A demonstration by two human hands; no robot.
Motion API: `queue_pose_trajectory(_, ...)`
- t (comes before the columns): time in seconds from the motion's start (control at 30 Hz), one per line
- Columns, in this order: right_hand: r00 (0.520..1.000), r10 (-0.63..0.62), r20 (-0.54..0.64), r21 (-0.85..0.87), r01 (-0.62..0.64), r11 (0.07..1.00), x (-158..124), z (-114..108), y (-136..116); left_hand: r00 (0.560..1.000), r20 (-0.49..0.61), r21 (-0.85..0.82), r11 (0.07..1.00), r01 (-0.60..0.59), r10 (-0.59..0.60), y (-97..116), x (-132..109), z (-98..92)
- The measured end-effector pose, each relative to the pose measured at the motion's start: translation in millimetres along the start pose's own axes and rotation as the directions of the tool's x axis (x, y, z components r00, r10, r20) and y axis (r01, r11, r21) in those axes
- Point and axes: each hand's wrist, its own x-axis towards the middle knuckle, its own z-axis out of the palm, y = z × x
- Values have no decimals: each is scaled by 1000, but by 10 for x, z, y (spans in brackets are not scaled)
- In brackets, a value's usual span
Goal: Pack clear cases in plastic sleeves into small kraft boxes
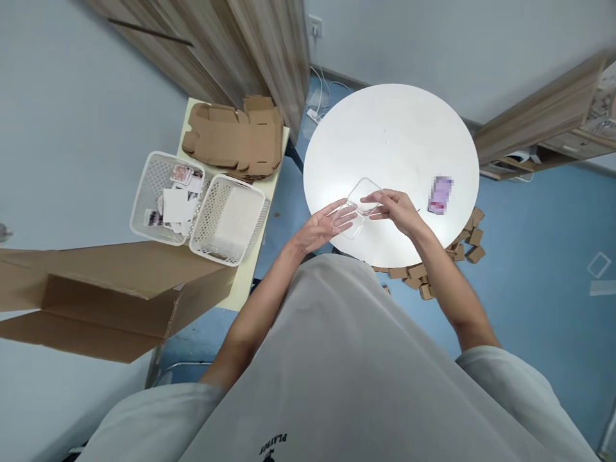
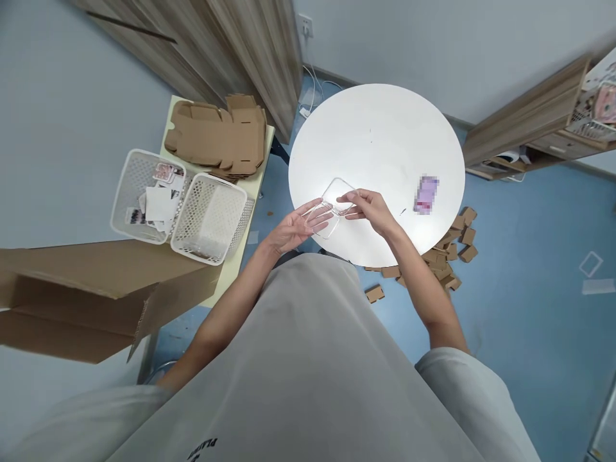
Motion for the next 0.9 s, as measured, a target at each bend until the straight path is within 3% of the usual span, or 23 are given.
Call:
queue_pose_trajectory(0.07, 997, 12, -81, 12, -11, 1000, 250, -96, 164, 999, -42, -18, 1000, 17, -18, -88, 169, 25)
queue_pose_trajectory(0.17, 993, 62, -96, 12, -61, 998, 701, -86, 452, 977, -205, -61, 997, 40, -51, -259, 408, -22)
queue_pose_trajectory(0.23, 990, 107, -92, 19, -106, 994, 1007, -6, 643, 925, -371, -92, 995, 44, -75, -349, 497, -107)
queue_pose_trajectory(0.3, 980, 167, -106, 23, -165, 986, 1292, 103, 826, 834, -545, -106, 994, 35, -87, -395, 489, -218)
queue_pose_trajectory(0.4, 956, 251, -150, -26, -257, 966, 1620, 271, 1080, 703, -707, -104, 994, 14, -84, -399, 275, -386)
queue_pose_trajectory(0.5, 945, 256, -203, -201, -297, 934, 1757, 361, 1267, 648, -759, -105, 994, -26, -63, -378, -98, -516)
queue_pose_trajectory(0.57, 956, 155, -251, -450, -257, 855, 1743, 363, 1314, 625, -780, -108, 991, -73, -39, -372, -362, -591)
queue_pose_trajectory(0.63, 959, -14, -282, -704, -197, 682, 1694, 356, 1278, 608, -794, -109, 986, -129, -8, -376, -596, -673)
queue_pose_trajectory(0.7, 945, -169, -278, -833, -150, 533, 1671, 414, 1158, 602, -798, -110, 978, -177, 19, -376, -782, -774)
queue_pose_trajectory(0.8, 931, -325, -164, -873, 15, 487, 1744, 816, 845, 624, -778, -113, 962, -250, 70, -337, -985, -967)
queue_pose_trajectory(0.9, 894, -433, 111, -844, 315, 434, 1864, 1722, 451, 654, -744, -133, 930, -343, 135, -256, -1144, -1167)
